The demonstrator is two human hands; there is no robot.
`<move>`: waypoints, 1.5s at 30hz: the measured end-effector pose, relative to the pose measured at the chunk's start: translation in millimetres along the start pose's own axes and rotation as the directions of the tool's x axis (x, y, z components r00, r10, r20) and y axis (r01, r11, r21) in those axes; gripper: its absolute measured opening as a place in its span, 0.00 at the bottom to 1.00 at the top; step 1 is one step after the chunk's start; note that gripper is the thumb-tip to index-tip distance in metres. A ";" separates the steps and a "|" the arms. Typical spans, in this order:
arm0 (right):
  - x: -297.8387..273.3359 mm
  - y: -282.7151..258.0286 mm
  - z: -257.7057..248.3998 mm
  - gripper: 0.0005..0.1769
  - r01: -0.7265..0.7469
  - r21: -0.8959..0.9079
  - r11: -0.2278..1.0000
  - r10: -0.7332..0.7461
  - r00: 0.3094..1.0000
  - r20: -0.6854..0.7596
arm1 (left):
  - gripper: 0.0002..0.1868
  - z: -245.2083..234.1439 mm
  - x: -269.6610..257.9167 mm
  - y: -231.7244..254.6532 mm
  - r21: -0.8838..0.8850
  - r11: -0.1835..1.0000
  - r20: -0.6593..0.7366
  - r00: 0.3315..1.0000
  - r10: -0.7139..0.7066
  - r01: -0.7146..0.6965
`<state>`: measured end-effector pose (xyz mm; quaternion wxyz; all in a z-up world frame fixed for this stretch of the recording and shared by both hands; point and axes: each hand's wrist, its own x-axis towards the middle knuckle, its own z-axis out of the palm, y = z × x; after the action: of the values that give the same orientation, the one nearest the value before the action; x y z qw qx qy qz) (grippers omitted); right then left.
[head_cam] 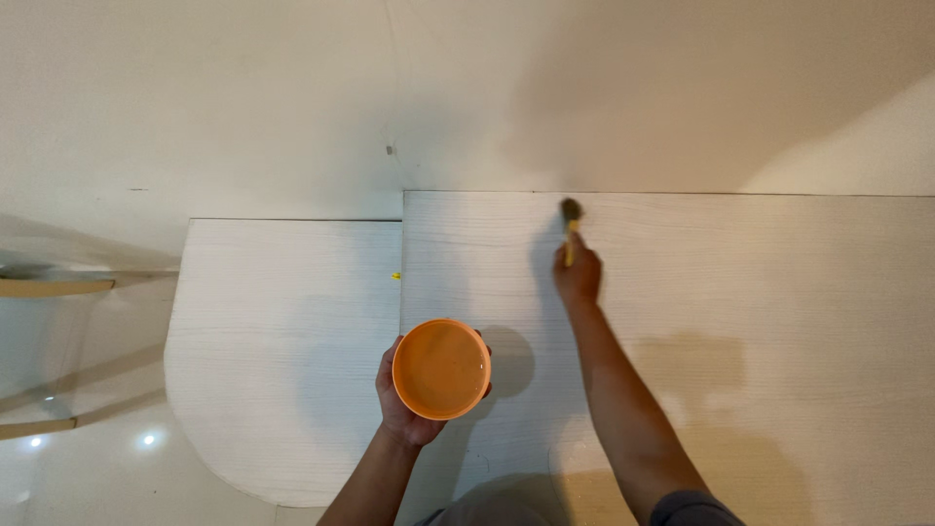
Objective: The person paints the top surface of a white desk using a brush and a container of liquid.
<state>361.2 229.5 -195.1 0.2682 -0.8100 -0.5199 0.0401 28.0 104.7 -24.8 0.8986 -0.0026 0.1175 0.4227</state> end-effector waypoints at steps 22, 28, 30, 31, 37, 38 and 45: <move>-30.1 9.2 -27.4 0.19 -0.007 0.114 0.993 0.019 0.994 -0.110 | 0.39 2.4 -12.3 -12.2 -0.017 1.000 0.065 0.998 -0.005 0.006; -60.9 -66.7 -7.2 0.25 0.008 0.210 0.978 -0.052 0.978 0.203 | 0.40 1.7 -16.3 -13.3 -0.001 1.000 0.116 0.993 -0.001 0.002; -72.8 -79.0 -3.5 0.23 0.080 0.274 0.958 -0.136 0.972 0.190 | 0.40 2.4 -16.8 -14.6 -0.002 1.000 0.095 0.995 0.000 0.000; -76.1 -79.9 -2.7 0.22 0.149 0.337 0.929 -0.216 0.961 0.171 | 0.40 2.7 -17.6 -15.6 0.000 1.000 0.097 0.995 -0.001 0.001; -67.2 -32.0 -6.5 0.23 0.115 0.385 0.916 -0.157 0.984 0.080 | 0.39 2.5 -22.0 -17.5 0.033 0.999 0.114 0.993 -0.001 -0.003; -64.4 -19.4 -11.1 0.23 0.113 0.384 0.917 -0.155 0.985 0.079 | 0.39 2.5 -22.4 -17.8 0.014 1.000 0.111 0.994 -0.010 0.008; -61.9 13.3 -31.3 0.22 -0.057 0.111 0.992 0.050 0.996 0.069 | 0.40 4.7 -33.5 -21.5 0.037 0.999 0.053 0.998 -0.028 0.026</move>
<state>354.6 159.6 -188.0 0.2951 -0.8055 -0.5034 0.1034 24.6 66.0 -15.1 0.9071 0.0232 0.1011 0.4080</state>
